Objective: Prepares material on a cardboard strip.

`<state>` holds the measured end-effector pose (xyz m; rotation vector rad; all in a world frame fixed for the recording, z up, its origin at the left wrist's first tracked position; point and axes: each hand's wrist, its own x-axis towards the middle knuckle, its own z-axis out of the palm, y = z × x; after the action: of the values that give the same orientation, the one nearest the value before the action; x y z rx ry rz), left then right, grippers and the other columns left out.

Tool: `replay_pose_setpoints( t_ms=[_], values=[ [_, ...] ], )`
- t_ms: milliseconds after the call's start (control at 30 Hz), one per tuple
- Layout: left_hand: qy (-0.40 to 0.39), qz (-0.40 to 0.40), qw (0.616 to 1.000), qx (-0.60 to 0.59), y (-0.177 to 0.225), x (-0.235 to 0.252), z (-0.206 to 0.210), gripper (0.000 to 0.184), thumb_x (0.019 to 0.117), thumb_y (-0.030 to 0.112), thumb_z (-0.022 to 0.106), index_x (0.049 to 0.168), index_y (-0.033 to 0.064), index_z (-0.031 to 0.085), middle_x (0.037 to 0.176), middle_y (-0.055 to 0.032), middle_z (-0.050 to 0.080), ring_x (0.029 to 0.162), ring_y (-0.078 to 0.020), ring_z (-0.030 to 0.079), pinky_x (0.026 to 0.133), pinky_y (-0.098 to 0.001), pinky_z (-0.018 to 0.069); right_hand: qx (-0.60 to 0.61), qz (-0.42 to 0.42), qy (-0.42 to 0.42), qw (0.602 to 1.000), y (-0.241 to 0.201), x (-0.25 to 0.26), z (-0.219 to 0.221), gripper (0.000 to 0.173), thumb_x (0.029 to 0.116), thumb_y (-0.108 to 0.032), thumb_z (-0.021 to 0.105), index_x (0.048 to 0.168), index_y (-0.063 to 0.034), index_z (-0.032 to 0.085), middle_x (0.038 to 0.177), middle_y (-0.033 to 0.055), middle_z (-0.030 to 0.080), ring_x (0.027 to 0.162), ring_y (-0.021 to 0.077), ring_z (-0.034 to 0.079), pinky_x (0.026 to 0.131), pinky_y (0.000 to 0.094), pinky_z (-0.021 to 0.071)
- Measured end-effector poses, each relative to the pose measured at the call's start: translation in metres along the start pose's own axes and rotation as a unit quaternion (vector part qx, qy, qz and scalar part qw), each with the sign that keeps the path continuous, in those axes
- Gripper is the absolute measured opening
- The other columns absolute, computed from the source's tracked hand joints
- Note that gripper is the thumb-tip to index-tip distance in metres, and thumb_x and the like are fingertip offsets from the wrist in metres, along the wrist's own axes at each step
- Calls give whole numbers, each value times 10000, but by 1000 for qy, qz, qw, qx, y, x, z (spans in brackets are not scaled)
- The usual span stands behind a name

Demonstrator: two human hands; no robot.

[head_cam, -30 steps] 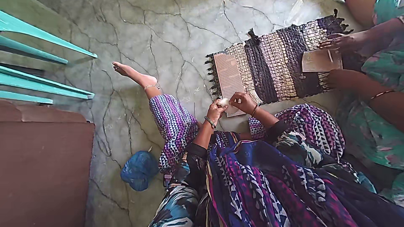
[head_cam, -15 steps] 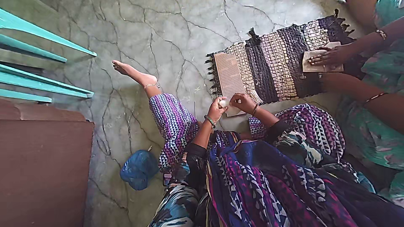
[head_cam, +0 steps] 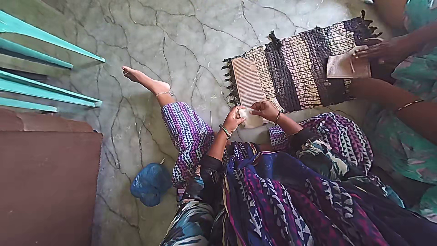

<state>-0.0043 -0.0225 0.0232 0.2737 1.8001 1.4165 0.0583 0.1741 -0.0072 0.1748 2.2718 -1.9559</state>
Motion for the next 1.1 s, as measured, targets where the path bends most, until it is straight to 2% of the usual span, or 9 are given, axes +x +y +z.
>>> replay_pose_setpoints(
  t_ms=[200, 367, 500, 600, 667, 700, 833, 1000, 1100],
  values=[
    [-14, -20, 1000, -10, -1, -1, -7, 441, 947, -92, 612, 1364, -7, 497, 883, -32, 694, 600, 25, 483, 526, -157, 359, 110, 71, 63, 989, -6, -1, -11, 189, 1014, -66, 602, 840, -32, 665, 696, -51, 629, 627, -1, 568, 646, 211, 495],
    [15, -46, 997, -66, -8, 1, -13, 93, 975, -68, 593, 1026, -22, 656, 693, 37, 608, 468, 38, 369, 434, -136, 296, 205, 68, 72, 974, 0, 0, -9, 245, 1036, -57, 529, 816, -81, 633, 684, -72, 619, 598, 4, 553, 603, 201, 479],
    [32, -52, 992, -114, -11, 0, -16, 98, 1006, -34, 561, 994, 9, 648, 671, 50, 562, 454, 31, 343, 425, -133, 290, 235, 59, 71, 968, 3, 1, -11, 296, 1047, -58, 485, 779, -101, 603, 655, -81, 600, 575, -2, 536, 582, 195, 469],
    [36, -56, 986, -154, -11, 0, -15, 113, 1018, -18, 539, 981, 35, 632, 656, 53, 546, 442, 30, 347, 418, -131, 303, 107, 95, 123, 982, -3, 1, -8, 138, 1029, -90, 589, 952, -16, 677, 803, 6, 661, 672, 42, 570, 661, 235, 481],
    [74, -60, 982, -162, -8, 0, -11, 99, 1007, -27, 561, 980, 24, 641, 638, 49, 538, 431, 23, 335, 409, -141, 288, -12, 72, 155, 985, -1, 2, -3, 255, 991, -117, 668, 1179, 54, 658, 1140, 186, 686, 898, 216, 646, 849, 408, 523],
    [101, -62, 979, -166, -6, 0, -8, 80, 1005, -24, 576, 992, 12, 646, 640, 42, 541, 429, 20, 331, 405, -142, 282, -56, 35, 180, 982, 1, 1, 1, 292, 959, -125, 699, 1167, 77, 657, 1156, 239, 673, 920, 292, 649, 846, 475, 514],
    [183, -64, 964, -182, 1, 0, 8, 52, 993, 2, 625, 967, 5, 671, 627, 33, 546, 440, 0, 342, 420, -160, 288, -115, -83, 125, 982, -9, -3, 14, 261, 912, -136, 731, 1050, 84, 704, 937, 212, 711, 812, 299, 669, 765, 471, 534],
    [222, -47, 947, -225, 6, -1, 19, 63, 1011, 27, 608, 981, 17, 662, 642, 31, 535, 435, -2, 328, 412, -156, 281, -156, -137, 65, 976, -5, -6, 29, 368, 822, -149, 841, 1070, 85, 704, 1005, 240, 715, 840, 351, 675, 794, 506, 543],
    [240, -46, 937, -248, 9, 0, 15, 73, 1029, 45, 581, 997, 30, 645, 653, 33, 533, 428, -2, 323, 404, -154, 285, -216, -204, 70, 952, -3, -6, 26, 167, 859, -80, 765, 945, 59, 732, 896, 233, 721, 826, 401, 703, 785, 583, 539]
  ],
)
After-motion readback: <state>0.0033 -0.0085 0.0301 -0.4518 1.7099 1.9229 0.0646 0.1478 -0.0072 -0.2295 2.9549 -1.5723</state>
